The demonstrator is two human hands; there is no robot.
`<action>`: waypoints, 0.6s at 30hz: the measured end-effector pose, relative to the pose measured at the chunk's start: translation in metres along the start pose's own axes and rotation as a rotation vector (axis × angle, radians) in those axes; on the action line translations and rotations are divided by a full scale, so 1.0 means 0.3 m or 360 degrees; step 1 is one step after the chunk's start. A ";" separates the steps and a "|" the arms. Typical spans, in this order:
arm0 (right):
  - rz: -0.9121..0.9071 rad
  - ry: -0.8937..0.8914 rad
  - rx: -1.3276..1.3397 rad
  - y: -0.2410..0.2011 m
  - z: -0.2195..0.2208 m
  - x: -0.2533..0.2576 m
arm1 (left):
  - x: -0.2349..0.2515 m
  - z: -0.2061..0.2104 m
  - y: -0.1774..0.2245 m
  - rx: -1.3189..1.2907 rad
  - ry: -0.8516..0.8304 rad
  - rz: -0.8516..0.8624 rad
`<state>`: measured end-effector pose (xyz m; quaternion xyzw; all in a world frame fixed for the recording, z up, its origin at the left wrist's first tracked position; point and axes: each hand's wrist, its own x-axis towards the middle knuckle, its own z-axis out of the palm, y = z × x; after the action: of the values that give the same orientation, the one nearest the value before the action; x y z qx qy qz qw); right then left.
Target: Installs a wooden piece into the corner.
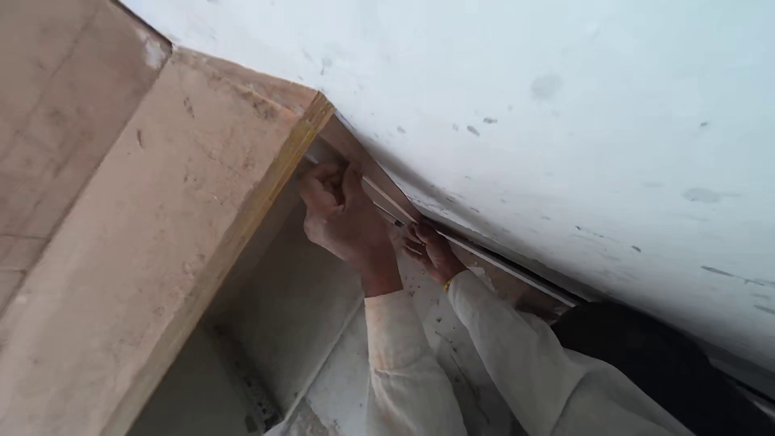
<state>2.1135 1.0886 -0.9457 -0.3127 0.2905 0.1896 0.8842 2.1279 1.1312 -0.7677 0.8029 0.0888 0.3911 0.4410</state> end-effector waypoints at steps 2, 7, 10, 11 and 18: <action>0.0020 0.0029 -0.0062 0.004 0.006 0.007 | 0.009 -0.003 0.001 -0.0037 0.0008 -0.0020; 0.0022 0.0084 -0.0065 0.003 0.002 0.009 | -0.001 -0.001 0.002 -0.0085 0.0034 -0.0052; 0.0024 0.0111 -0.0096 0.004 0.008 0.001 | -0.002 -0.005 0.010 -0.0070 0.0016 -0.0079; 0.0019 0.0113 -0.0110 0.004 0.009 -0.004 | -0.001 -0.006 0.011 -0.0062 0.0021 -0.0094; 0.0015 0.0198 -0.0220 0.009 0.027 -0.036 | -0.003 -0.010 0.020 -0.0020 -0.0018 -0.0137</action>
<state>2.1071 1.0943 -0.9350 -0.3827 0.3325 0.1938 0.8399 2.1240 1.1290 -0.7625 0.7977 0.1183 0.3680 0.4629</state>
